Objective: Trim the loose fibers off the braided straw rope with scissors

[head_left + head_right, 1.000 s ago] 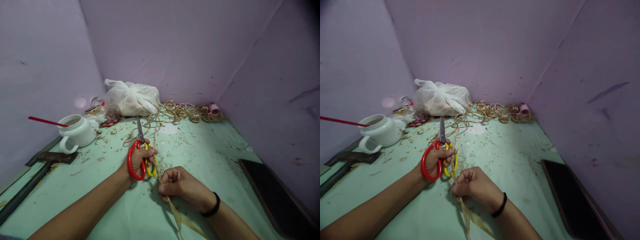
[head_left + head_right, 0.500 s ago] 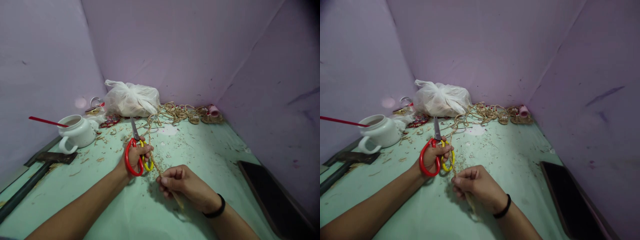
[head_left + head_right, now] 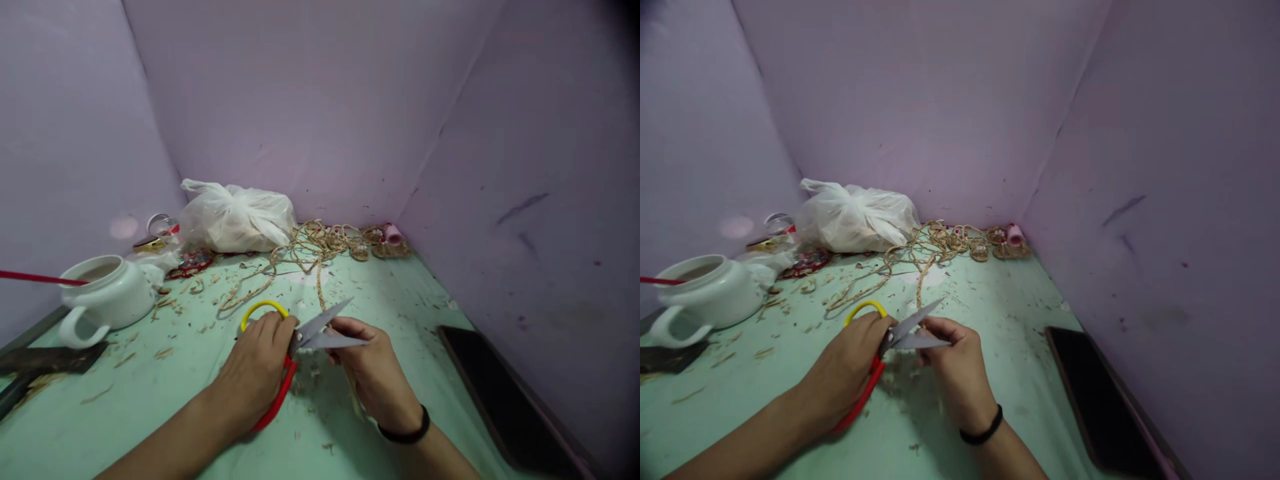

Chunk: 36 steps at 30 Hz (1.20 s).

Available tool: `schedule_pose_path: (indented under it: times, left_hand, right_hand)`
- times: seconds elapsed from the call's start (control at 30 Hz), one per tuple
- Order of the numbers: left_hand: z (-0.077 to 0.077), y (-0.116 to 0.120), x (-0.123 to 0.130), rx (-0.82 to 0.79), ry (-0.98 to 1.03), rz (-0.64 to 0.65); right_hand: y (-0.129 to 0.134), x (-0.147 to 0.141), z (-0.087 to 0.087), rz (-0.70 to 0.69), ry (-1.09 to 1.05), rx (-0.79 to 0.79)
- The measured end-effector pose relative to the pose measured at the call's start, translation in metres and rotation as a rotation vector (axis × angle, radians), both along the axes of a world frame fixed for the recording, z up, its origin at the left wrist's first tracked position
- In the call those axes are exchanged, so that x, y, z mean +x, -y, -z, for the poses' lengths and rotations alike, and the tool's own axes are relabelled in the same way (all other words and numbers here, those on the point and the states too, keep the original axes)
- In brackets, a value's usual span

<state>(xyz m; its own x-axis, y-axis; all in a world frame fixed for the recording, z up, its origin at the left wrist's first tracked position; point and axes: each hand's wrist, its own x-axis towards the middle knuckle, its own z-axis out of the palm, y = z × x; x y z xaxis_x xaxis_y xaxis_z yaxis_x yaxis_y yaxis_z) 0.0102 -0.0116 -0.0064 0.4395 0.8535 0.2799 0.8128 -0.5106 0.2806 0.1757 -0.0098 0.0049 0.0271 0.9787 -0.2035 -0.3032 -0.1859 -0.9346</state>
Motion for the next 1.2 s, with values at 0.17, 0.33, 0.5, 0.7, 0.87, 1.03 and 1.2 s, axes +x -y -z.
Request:
schedule_pose_path:
  times: [0.17,0.33,0.5,0.7,0.87,1.03,1.2]
  left_hand:
    - [0.006,-0.002,0.004,0.069,-0.164,-0.058]
    - [0.002,-0.006,0.001,0.03,-0.209,-0.072]
    - [0.001,-0.006,-0.001,0.015,-0.219,-0.089]
    - [0.002,-0.005,-0.005,0.035,-0.222,-0.087]
    - [0.004,-0.004,-0.008,0.057,-0.238,-0.067]
    - [0.0,-0.006,-0.008,-0.024,-0.092,-0.037]
    - [-0.011,-0.009,-0.01,-0.091,0.158,-0.129]
  right_hand:
    - [0.0,0.0,-0.003,0.021,0.103,-0.003]
    - [0.001,0.003,-0.007,-0.037,0.144,0.088]
    - [0.002,0.004,-0.007,-0.051,0.154,0.185]
    - [0.003,0.005,-0.007,-0.085,0.255,0.264]
    - [0.003,0.006,-0.005,-0.078,0.232,0.257]
    - [0.002,0.004,-0.002,-0.051,0.053,0.189]
    - [0.002,0.002,-0.005,-0.03,-0.109,0.071]
